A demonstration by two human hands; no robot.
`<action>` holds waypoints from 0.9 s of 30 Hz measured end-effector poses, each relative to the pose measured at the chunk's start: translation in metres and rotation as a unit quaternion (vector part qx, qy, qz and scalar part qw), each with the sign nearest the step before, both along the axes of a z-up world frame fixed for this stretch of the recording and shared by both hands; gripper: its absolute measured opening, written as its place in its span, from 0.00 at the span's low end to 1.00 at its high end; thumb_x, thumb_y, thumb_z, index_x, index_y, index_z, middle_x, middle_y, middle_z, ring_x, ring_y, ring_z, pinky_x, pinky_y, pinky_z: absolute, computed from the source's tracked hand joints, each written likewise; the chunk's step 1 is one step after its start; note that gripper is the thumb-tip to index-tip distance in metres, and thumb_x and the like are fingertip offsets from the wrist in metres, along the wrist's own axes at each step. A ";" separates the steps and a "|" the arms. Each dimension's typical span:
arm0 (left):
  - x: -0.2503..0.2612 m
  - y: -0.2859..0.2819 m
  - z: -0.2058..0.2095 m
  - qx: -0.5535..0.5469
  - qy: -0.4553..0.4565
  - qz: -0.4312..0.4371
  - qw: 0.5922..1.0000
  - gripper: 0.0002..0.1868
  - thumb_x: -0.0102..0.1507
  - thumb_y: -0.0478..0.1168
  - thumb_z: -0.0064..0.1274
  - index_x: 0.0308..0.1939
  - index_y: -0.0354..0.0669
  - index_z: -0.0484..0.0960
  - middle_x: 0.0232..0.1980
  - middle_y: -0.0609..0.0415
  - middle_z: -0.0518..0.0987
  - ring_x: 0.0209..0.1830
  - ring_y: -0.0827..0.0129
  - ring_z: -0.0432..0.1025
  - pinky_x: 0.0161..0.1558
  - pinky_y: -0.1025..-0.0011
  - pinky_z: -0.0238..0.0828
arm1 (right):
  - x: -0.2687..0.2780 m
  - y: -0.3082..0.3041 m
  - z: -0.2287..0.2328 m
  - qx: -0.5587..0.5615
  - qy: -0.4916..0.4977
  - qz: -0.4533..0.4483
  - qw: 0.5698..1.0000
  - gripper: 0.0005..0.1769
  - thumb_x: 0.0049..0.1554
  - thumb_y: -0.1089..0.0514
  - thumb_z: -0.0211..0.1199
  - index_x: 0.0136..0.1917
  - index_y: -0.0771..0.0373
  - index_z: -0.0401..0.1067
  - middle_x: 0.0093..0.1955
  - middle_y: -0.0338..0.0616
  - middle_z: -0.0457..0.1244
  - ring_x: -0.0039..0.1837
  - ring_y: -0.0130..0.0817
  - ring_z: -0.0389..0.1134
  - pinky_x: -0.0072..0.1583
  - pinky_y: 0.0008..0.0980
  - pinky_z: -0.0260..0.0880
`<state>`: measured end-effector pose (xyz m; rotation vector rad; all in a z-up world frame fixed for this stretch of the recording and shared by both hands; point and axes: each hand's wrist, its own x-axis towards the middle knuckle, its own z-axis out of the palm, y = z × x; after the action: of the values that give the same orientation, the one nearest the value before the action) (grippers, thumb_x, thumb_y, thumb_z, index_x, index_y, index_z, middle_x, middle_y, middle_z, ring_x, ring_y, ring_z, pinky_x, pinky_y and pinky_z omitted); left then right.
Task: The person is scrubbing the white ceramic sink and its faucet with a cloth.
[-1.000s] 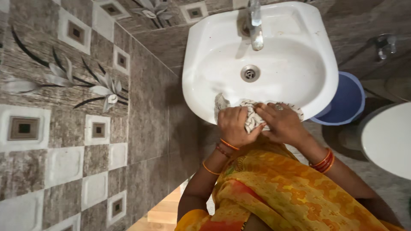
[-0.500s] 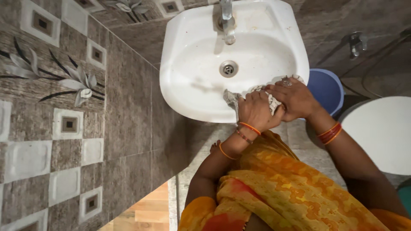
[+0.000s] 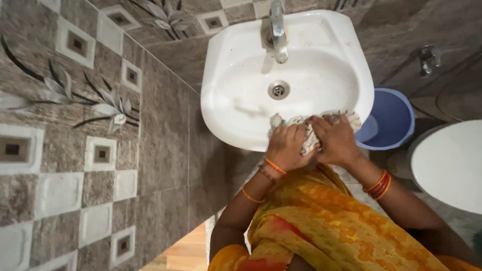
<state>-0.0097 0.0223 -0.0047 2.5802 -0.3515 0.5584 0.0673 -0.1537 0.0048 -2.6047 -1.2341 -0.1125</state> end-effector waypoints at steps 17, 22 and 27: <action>0.008 0.216 0.022 0.029 -0.001 -0.176 0.984 0.32 0.53 0.58 0.63 0.48 0.35 0.80 0.43 0.45 0.79 0.43 0.52 0.74 0.50 0.55 0.66 | -0.041 0.202 0.025 -0.182 0.146 -0.001 0.972 0.44 0.44 0.43 0.73 0.63 0.76 0.65 0.70 0.62 0.57 0.55 0.50 0.70 0.61 0.51 0.63; 0.024 0.240 0.018 0.003 0.011 -0.208 0.978 0.31 0.49 0.59 0.62 0.46 0.38 0.80 0.44 0.47 0.79 0.43 0.52 0.73 0.51 0.56 0.67 | -0.038 0.226 0.027 -0.187 0.154 -0.002 0.970 0.50 0.40 0.42 0.72 0.65 0.79 0.64 0.70 0.66 0.56 0.53 0.51 0.70 0.60 0.49 0.64; 0.014 0.230 0.016 0.002 -0.014 -0.162 0.987 0.33 0.46 0.59 0.63 0.46 0.38 0.81 0.40 0.47 0.78 0.41 0.52 0.72 0.51 0.55 0.65 | -0.043 0.218 0.009 -0.091 0.121 -0.011 0.988 0.46 0.36 0.45 0.72 0.60 0.78 0.68 0.68 0.69 0.58 0.49 0.50 0.72 0.55 0.50 0.66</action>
<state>0.0039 0.2522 0.0117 2.4500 -0.7638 0.4754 0.0239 0.0641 0.0136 -2.6844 -1.1767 0.3175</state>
